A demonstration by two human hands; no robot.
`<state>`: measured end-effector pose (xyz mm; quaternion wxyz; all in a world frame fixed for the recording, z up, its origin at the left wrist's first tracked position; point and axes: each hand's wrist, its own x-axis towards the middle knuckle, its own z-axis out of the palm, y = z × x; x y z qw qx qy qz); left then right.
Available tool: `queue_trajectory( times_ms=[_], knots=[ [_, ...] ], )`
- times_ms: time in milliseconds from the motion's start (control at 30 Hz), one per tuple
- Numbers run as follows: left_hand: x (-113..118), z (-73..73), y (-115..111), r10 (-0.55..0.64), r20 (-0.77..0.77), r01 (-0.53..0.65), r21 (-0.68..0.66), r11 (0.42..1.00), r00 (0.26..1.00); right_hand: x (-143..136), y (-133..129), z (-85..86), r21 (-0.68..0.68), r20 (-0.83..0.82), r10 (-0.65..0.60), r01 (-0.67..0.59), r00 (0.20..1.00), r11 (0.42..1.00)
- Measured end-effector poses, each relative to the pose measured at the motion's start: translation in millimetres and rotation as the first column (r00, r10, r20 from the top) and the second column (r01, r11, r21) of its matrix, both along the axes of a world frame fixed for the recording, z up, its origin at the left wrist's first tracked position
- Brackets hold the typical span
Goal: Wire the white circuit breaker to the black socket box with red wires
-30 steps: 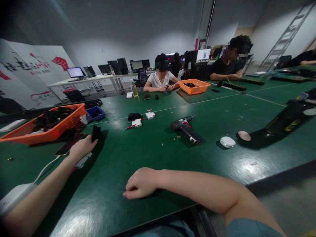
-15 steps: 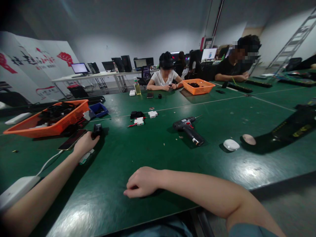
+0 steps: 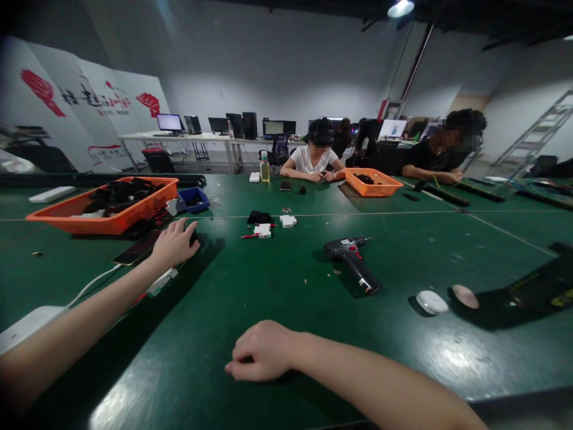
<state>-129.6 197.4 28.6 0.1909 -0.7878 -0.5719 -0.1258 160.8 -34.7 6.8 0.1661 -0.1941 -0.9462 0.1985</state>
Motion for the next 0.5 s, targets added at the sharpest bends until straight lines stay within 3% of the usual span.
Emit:
queue_trajectory(
  times_ms=[333,433,500],
  knots=[
    [-2,-22.6,6,0.024,-0.021,-0.025,-0.041,0.999,0.999,-2,-1,-2.6,-0.027,-0.043,-0.044,0.043,0.998,0.999],
    [-4,-23.1,2,0.032,-0.001,-0.032,-0.016,0.999,0.999,-2,18,-1.3,0.168,0.017,-0.13,0.126,0.991,0.978],
    [-5,-22.2,-1,0.028,0.02,-0.028,-0.001,1.0,0.999,-2,46,2.7,0.303,0.061,-0.162,0.136,0.985,0.943]
  ],
)
